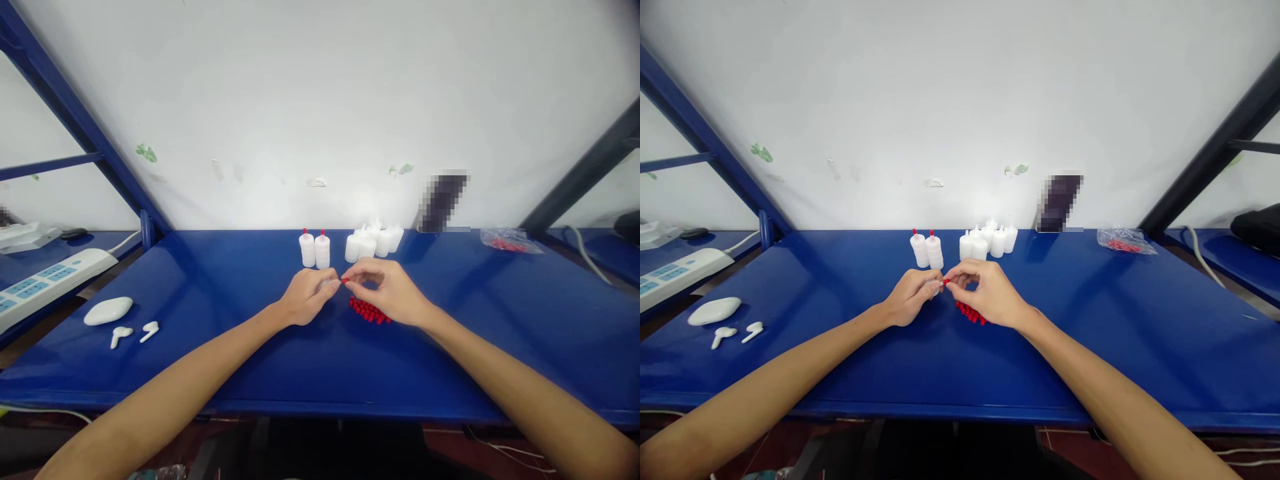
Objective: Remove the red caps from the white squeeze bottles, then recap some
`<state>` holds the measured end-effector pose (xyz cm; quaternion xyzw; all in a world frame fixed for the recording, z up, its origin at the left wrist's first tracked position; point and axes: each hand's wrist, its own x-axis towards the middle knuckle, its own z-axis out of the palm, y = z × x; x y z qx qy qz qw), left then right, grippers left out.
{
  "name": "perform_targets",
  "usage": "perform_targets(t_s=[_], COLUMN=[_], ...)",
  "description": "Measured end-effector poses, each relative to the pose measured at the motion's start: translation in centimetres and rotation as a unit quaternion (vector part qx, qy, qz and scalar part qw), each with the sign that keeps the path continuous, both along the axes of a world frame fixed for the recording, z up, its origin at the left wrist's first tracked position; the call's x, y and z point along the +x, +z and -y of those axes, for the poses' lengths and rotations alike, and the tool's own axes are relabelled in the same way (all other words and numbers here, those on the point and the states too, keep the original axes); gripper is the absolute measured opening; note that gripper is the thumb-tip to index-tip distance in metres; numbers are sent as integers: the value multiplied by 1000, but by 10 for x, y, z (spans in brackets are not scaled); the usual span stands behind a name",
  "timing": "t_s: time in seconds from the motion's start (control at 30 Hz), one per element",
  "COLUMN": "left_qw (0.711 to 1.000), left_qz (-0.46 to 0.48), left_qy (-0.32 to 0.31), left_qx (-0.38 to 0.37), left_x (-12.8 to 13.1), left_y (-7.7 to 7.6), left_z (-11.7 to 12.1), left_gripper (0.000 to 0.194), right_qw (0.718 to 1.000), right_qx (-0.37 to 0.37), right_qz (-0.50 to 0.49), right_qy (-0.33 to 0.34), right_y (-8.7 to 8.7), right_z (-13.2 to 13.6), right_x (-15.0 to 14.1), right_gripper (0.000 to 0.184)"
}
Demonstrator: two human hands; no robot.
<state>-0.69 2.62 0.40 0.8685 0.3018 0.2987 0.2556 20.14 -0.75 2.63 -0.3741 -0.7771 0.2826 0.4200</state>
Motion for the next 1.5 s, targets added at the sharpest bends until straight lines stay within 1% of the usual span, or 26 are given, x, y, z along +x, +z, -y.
perform_targets(t_s=[0.07,0.13,0.3,0.4,0.6,0.8,0.97,1.03,1.1,1.17,1.2,1.27,1.33,1.4,1.5], left_qw=[1000,1000,999,999,1000,1000,999,999,999,998,995,990,988,990,997], left_qz=[0,-11,-11,-13,-13,-4,16,15,15,42,64,96,101,84,31], left_qy=[11,17,23,18,15,-18,-31,-31,-10,37,58,79,84,80,66], left_qx=[-1,0,-25,-26,-23,-25,-29,-38,-43,-41,-46,-63,-77,-78,-41], left_x=[1,1,3,4,5,5,5,2,-4,-12,-15,-21,-23,-24,-28], left_y=[0,-1,0,0,3,2,2,5,7,8,7,5,2,0,1], left_z=[1,1,2,4,5,5,5,3,0,-6,-8,-13,-15,-16,-17], left_gripper=[47,51,59,62,59,59,59,56,50,46,43,33,25,23,24], right_qw=[999,999,999,998,997,998,998,998,999,999,998,990,981,978,980], right_qx=[-20,-25,-19,-17,-27,-8,-11,-9,-7,-2,2,10,16,15,-14], right_qz=[-23,-34,-38,-51,-43,-40,-46,-54,-53,-10,32,125,187,204,196], right_qy=[12,4,19,18,51,39,42,29,-8,-50,-62,-65,-56,-43,-18], right_y=[-2,-4,-4,-2,-3,-6,-4,-1,3,6,7,6,4,2,0], right_z=[4,5,7,9,11,13,13,10,5,-2,-7,-16,-25,-35,-48], right_x=[-7,-10,-12,-11,-10,-16,-20,-16,-9,-1,1,1,-7,-20,-38], right_gripper=[10,10,7,8,9,10,7,5,7,9,10,12,13,14,17])
